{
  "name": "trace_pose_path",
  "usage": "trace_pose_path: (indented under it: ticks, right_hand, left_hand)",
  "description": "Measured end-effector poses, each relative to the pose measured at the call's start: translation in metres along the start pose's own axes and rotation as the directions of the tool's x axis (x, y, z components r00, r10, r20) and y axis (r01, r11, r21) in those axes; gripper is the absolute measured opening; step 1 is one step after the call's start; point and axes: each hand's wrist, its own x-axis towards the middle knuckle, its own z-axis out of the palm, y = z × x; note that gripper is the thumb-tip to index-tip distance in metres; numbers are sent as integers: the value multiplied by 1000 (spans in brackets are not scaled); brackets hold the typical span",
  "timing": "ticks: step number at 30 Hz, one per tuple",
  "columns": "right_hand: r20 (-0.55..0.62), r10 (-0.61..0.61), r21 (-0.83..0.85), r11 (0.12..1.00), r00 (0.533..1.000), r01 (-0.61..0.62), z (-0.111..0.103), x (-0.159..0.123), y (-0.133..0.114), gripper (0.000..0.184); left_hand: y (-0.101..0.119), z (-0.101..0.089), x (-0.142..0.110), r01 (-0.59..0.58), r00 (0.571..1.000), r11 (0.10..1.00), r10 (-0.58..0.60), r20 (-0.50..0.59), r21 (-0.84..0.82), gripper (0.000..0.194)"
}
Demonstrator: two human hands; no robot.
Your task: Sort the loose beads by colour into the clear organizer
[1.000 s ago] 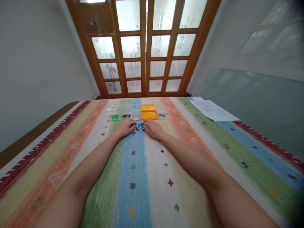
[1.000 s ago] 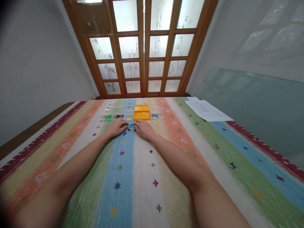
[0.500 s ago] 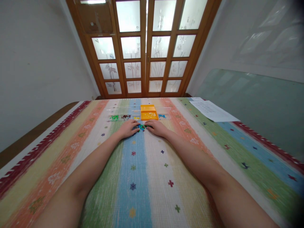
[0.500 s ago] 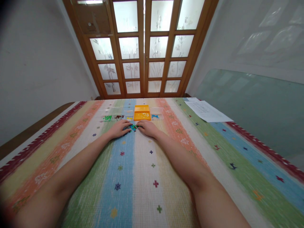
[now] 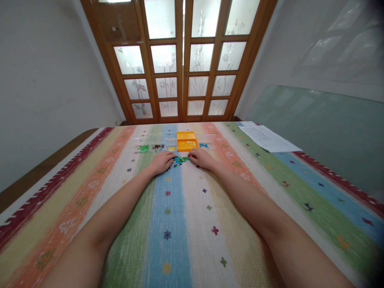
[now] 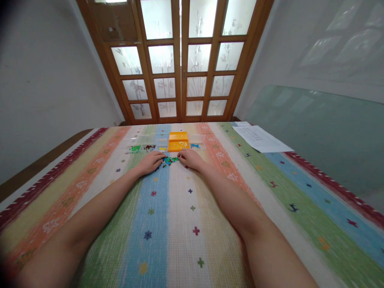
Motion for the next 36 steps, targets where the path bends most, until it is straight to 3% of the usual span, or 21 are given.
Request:
trace_pose_path:
  ticks: [7,16,23,29,36]
  right_hand:
    - [-50,-33,88,995,998,38,12,2,-12,22]
    - [-85,-126,-8,992,988,125,22,5,-25,30]
    - [-95,-128,45,990,987,133,24,6,-24,27]
    - [-146,-39,165,984,989,63,22,8,-23,25]
    - [-144,-86,103,989,986,102,26,6,-23,27]
  left_hand:
    - [-1,-2,-2,55,998,998,-54,-44,15,31]
    - [-1,0,-1,18,1000,998,-17,-18,61,34]
    - [0,-1,-1,-8,1000,998,10,-19,54,36]
    - [2,-1,-1,3,1000,998,-2,-6,62,38]
    - [4,0,-1,-6,1000,999,6,-7,52,38]
